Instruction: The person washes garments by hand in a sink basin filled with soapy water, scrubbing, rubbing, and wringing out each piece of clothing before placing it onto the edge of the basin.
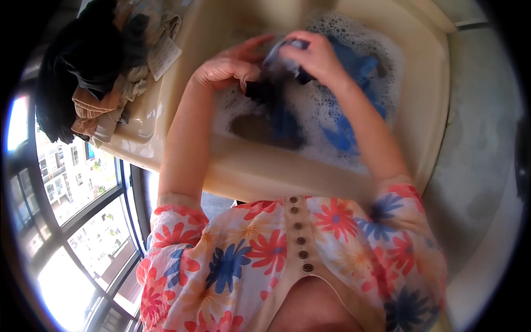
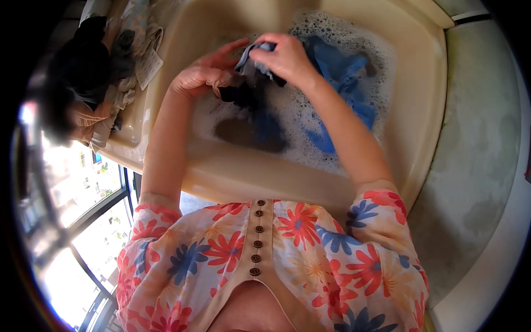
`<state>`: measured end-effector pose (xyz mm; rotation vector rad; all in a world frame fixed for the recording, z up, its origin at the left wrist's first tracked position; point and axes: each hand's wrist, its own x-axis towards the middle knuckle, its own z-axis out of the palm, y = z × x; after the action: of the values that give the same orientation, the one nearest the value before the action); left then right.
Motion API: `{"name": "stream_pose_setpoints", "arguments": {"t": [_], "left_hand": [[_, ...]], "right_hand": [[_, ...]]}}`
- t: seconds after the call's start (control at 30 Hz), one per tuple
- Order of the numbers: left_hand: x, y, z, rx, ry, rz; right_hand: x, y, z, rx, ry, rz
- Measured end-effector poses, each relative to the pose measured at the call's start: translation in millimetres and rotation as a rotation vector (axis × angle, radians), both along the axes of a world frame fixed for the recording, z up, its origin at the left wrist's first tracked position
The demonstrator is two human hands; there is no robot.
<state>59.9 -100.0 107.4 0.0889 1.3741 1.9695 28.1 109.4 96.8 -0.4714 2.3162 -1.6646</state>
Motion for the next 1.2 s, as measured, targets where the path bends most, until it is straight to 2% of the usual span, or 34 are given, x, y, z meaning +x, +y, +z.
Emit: {"name": "stream_pose_setpoints", "arguments": {"t": [0.07, 0.1, 0.13, 0.2, 0.27, 0.33, 0.4, 0.43, 0.5, 0.6, 0.67, 0.7, 0.8, 0.9, 1.0, 1.1, 1.2], "left_hand": [[-3.1, -9.4, -5.5, -0.235, -0.011, -0.076], [-7.1, -13.2, -18.6, -0.38, -0.018, -0.149], [-7.4, -15.5, -30.0, -0.528, -0.026, -0.22], [-0.8, -4.4, -41.3, -0.873, -0.064, -0.311], [4.2, 1.6, -50.8, -1.013, 0.079, -0.327], [5.1, -1.8, -60.7, -1.094, 0.208, -0.354], [3.1, -6.3, -68.1, -1.104, 0.318, -0.392], [3.4, -6.7, -72.5, -1.202, 0.393, -0.535], [6.3, -0.7, -70.7, -1.38, 0.547, -0.819], [11.6, 23.3, -48.3, -1.655, 0.45, -0.932], [23.4, 38.2, -58.3, -1.651, 0.61, -0.909], [25.1, 41.8, -61.4, -1.648, 0.69, -0.895], [11.5, 27.0, -49.8, -1.108, 0.339, -0.57], [-1.3, 1.1, -32.8, -0.477, -0.186, -0.034], [-3.5, 0.3, -5.3, -0.056, -0.108, 0.198], [-1.0, 7.0, -0.7, 0.078, -0.032, 0.244], [2.2, 19.6, 5.7, 0.094, -0.015, 0.231]], "right_hand": [[-3.9, 12.6, 14.8, -0.15, -0.169, 0.013], [-5.3, 16.8, 17.0, -0.234, -0.149, 0.029], [-3.8, 22.5, 24.1, -0.228, -0.237, 0.031], [-8.2, 33.3, -30.8, -0.1, -0.193, -0.085], [-1.2, 41.4, -55.3, 0.414, -0.169, 0.059], [11.8, 55.9, -107.5, 0.456, -0.102, -0.063], [11.4, 65.2, -110.8, 0.302, -0.274, -0.144], [12.4, 68.4, -113.4, 0.225, -0.36, -0.188], [7.8, 72.6, -90.8, 0.147, -0.321, -0.169], [-3.7, 78.9, -54.0, 0.108, -0.287, -0.122], [-5.3, 81.2, -38.7, 0.052, -0.325, -0.091], [-6.3, 81.8, -41.3, 0.02, -0.272, -0.065], [-3.6, 80.8, -22.6, -0.091, -0.198, -0.024], [-1.2, 82.8, -7.9, -0.307, -0.28, 0.068], [-5.7, 81.8, -19.1, -0.313, -0.358, -0.008], [1.8, 62.5, -9.4, -0.396, -0.438, 0.077], [7.2, 41.1, -3.3, -0.404, -0.452, 0.13]]}}
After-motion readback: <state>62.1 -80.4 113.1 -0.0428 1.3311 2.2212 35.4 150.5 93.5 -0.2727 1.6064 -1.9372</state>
